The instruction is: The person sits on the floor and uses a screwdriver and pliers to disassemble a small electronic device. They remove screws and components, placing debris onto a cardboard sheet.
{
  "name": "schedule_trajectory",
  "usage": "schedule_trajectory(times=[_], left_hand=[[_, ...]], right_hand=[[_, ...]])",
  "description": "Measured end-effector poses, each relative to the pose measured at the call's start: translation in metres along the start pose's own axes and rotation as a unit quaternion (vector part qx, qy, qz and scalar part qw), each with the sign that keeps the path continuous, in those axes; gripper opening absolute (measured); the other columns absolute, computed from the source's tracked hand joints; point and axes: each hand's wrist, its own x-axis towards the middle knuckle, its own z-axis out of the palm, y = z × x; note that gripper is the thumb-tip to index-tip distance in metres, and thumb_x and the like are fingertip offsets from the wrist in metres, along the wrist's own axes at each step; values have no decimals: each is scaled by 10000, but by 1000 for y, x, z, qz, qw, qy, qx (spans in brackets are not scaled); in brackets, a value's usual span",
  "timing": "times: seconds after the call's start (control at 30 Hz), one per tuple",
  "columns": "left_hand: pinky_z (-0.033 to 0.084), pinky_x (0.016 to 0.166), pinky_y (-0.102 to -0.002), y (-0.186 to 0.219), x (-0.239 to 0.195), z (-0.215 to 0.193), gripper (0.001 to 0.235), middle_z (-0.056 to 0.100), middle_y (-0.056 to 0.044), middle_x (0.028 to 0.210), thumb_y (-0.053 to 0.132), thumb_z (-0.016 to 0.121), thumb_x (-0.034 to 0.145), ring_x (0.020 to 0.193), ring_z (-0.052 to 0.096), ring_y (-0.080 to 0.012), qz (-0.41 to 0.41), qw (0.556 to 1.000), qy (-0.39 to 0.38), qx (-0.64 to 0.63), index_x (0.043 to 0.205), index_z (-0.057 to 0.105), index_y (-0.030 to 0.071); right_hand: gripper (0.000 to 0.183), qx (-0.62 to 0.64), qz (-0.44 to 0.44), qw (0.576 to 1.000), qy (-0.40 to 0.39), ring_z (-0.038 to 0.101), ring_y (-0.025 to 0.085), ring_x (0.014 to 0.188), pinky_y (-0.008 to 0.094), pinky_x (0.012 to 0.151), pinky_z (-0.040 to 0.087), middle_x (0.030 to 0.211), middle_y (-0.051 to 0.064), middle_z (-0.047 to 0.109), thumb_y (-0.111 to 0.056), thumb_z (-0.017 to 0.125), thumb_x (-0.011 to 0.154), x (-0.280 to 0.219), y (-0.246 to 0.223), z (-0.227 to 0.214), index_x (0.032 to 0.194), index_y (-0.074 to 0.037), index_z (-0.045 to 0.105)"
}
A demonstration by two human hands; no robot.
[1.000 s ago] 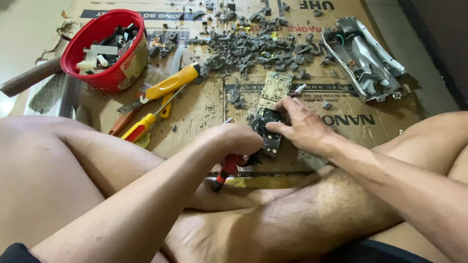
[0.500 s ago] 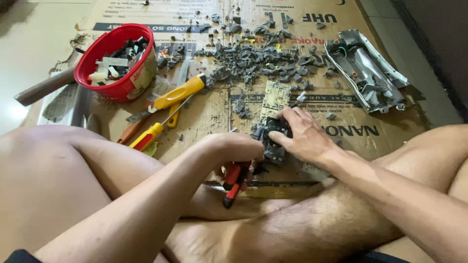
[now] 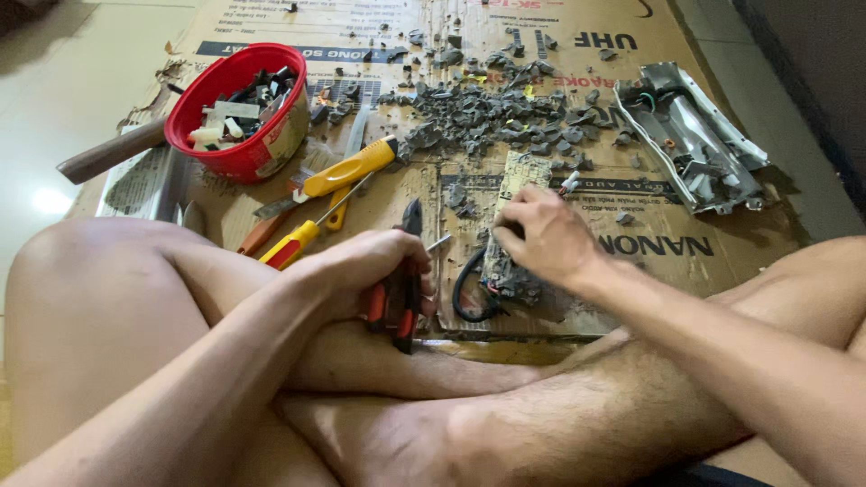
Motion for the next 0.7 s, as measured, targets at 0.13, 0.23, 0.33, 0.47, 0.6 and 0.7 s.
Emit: schedule_trajectory(times=[0.13,0.23,0.33,0.47,0.6,0.7], left_hand=[[595,495,-495,-10,8,-1,204,679,-225,708,46,568,769,597,724,-379,16,996,10,-86,941,540,-59],[601,500,-506,-12,12,-1,218,700,-220,715,62,557,766,594,730,-366,11,995,10,-95,954,550,-47],[607,512,-518,-10,11,-1,244,706,-231,727,66,556,774,598,728,-380,0,996,14,-86,988,554,-52],[605,529,-536,-10,12,0,308,708,-230,762,71,564,776,628,733,-374,6,997,21,-74,1052,546,-64],[600,502,-537,-14,18,2,331,705,-235,742,95,568,768,614,728,-373,13,997,16,-73,1039,573,-96],[612,536,-502,-12,18,4,330,706,-210,765,93,577,784,631,733,-360,0,998,9,-67,1079,570,-52]], right_hand=[[196,81,118,975,-172,672,336,1124,473,947,539,1074,106,724,-278,709,846,25,-6,-32,1004,-191,786],[278,58,137,955,-258,694,292,1140,456,999,521,1053,13,784,-352,762,747,50,11,-24,1008,-258,784],[264,39,142,946,-288,727,264,1036,420,915,551,971,-4,793,-342,811,697,67,20,-13,948,-268,786],[244,11,164,937,-309,741,277,886,404,742,584,852,42,769,-343,859,646,86,33,11,872,-271,801],[250,-12,168,936,-309,728,255,806,414,605,559,784,49,735,-339,879,574,106,79,61,774,-252,756],[260,-5,175,937,-303,727,300,810,425,600,549,792,109,733,-318,883,606,109,74,60,812,-212,767]])
